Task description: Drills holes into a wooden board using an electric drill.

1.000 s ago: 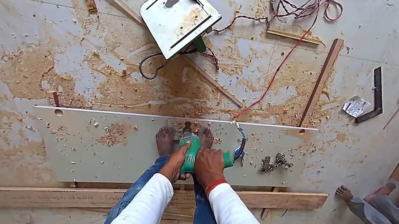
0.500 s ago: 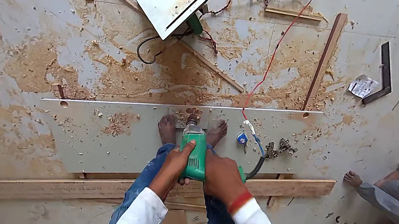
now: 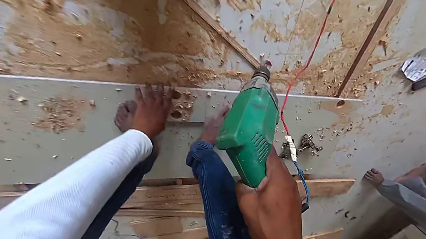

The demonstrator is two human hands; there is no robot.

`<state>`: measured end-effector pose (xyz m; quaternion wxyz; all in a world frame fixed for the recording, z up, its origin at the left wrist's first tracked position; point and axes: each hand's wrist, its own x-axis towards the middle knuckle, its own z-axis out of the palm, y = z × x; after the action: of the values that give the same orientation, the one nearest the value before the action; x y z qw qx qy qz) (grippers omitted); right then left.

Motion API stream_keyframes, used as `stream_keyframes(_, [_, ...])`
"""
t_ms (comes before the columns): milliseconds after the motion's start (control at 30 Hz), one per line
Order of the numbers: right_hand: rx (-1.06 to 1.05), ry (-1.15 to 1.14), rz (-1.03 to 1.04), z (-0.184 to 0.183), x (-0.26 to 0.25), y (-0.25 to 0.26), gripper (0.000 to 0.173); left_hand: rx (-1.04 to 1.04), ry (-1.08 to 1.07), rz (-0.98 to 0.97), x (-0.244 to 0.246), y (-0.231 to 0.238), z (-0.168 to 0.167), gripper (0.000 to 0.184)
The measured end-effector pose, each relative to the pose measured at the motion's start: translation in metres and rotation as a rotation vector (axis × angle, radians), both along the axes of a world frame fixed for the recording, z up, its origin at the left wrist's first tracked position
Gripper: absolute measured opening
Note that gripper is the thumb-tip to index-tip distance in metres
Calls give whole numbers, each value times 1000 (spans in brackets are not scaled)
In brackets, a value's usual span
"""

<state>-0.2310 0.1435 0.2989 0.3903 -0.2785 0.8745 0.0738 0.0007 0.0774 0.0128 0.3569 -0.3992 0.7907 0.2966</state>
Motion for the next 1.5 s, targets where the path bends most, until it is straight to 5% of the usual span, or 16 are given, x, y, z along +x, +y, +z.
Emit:
stream_keyframes(67, [19, -4, -20, -6, -4, 3, 62, -8, 14, -57, 2, -8, -16, 104])
stream_keyframes(333, [78, -65, 0, -8, 8, -3, 69, -176, 144, 188, 15, -150, 12, 130])
stream_keyframes(467, [68, -93, 92, -4, 25, -7, 75, -140, 226, 367, 1, -192, 41, 90])
stream_keyframes(567, [86, -147, 161, -3, 44, -9, 76, 205, 208, 765, -24, -169, 70, 51])
stream_keyframes(667, [146, -221, 258, -4, 68, -8, 76, 774, 151, 1207, -45, -122, 93, 62])
stream_keyframes(767, [210, -289, 360, 0, 93, -3, 74, 939, 0, 1331, -51, -86, 92, 58])
stream_keyframes(867, [279, -367, 445, 5, 109, 0, 74, 833, -173, 1276, -35, -67, 80, 45])
stream_keyframes(1167, [326, -443, 511, -5, 120, -6, 74, 609, -419, 663, -33, -62, 66, 42])
stream_keyframes(1500, [295, -403, 490, -34, 105, 0, 77, 589, -336, 687, -54, -70, 41, 46])
